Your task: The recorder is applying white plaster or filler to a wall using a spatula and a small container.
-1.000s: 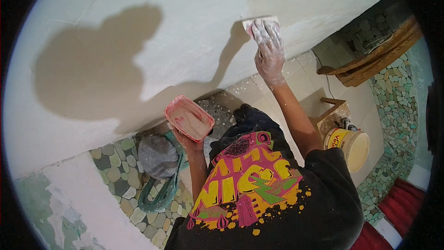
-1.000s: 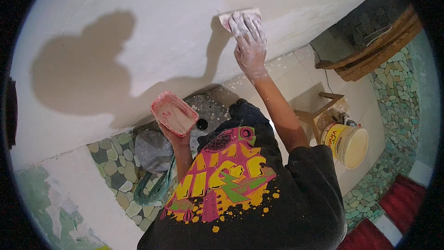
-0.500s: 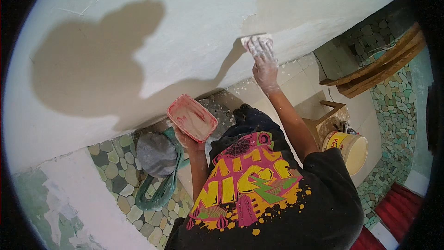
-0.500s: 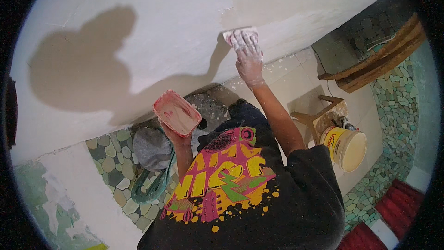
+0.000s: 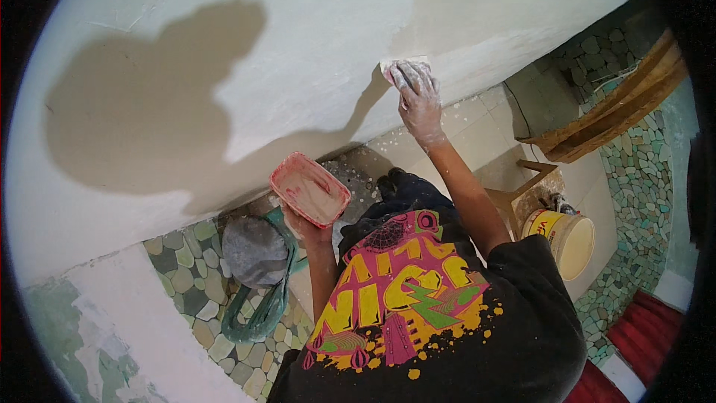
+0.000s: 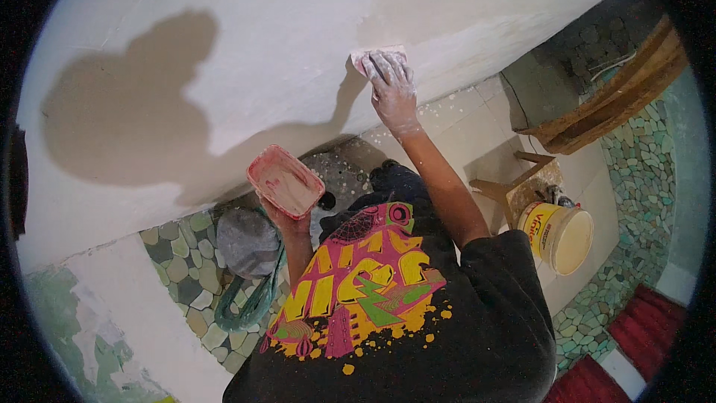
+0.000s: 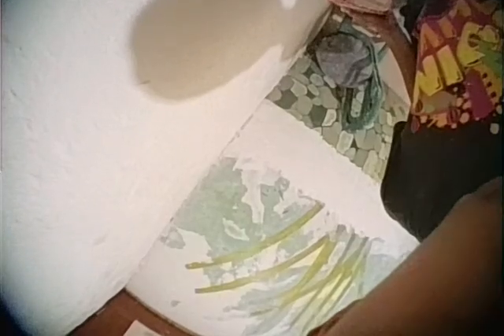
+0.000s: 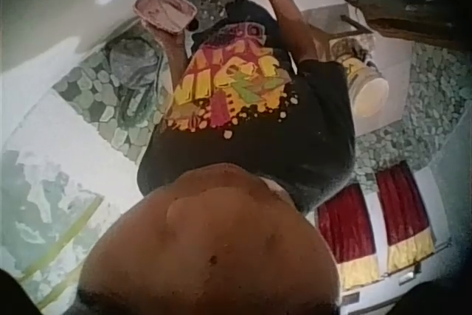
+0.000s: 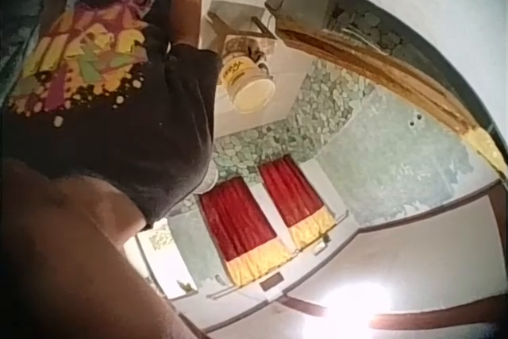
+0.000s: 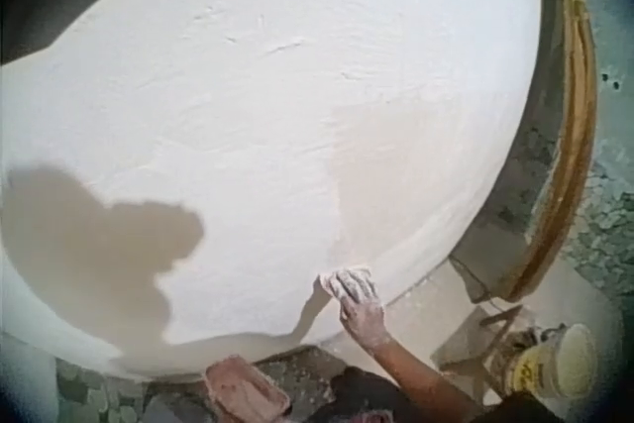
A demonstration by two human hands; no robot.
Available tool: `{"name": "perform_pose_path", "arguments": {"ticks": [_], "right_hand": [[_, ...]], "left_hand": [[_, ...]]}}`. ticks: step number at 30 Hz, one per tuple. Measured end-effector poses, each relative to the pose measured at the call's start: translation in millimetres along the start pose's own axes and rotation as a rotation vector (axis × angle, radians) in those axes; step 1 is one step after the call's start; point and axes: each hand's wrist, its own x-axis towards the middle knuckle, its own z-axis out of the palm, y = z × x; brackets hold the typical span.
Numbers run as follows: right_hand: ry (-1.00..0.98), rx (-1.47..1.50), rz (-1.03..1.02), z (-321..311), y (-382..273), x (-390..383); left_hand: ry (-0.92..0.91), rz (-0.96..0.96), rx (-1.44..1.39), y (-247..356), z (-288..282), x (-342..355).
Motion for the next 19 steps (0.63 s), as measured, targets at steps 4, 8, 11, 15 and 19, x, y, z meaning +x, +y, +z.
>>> {"name": "perform_pose_path", "arguments": {"ticks": [4,8,11,15,19], "right_hand": [[0.079,0.096,-0.006,-10,11,2],[0.453,0.912,0.718,-24,5,29],[0.437,0.588,0.552,-28,-26,50],[0.336,0.905,0.663,-11,-81,47],[0.013,1.089,0.536,-27,-72,27]], "left_hand": [[0.000,-0.010,-0.033,1,2,2],[0.022,0.011,0.010,4,-7,4],[0.009,-0.005,0.005,2,6,0],[0.012,0.003,0.058,-1,2,1],[0.029,-0.022,0.088,-3,2,6]]}}
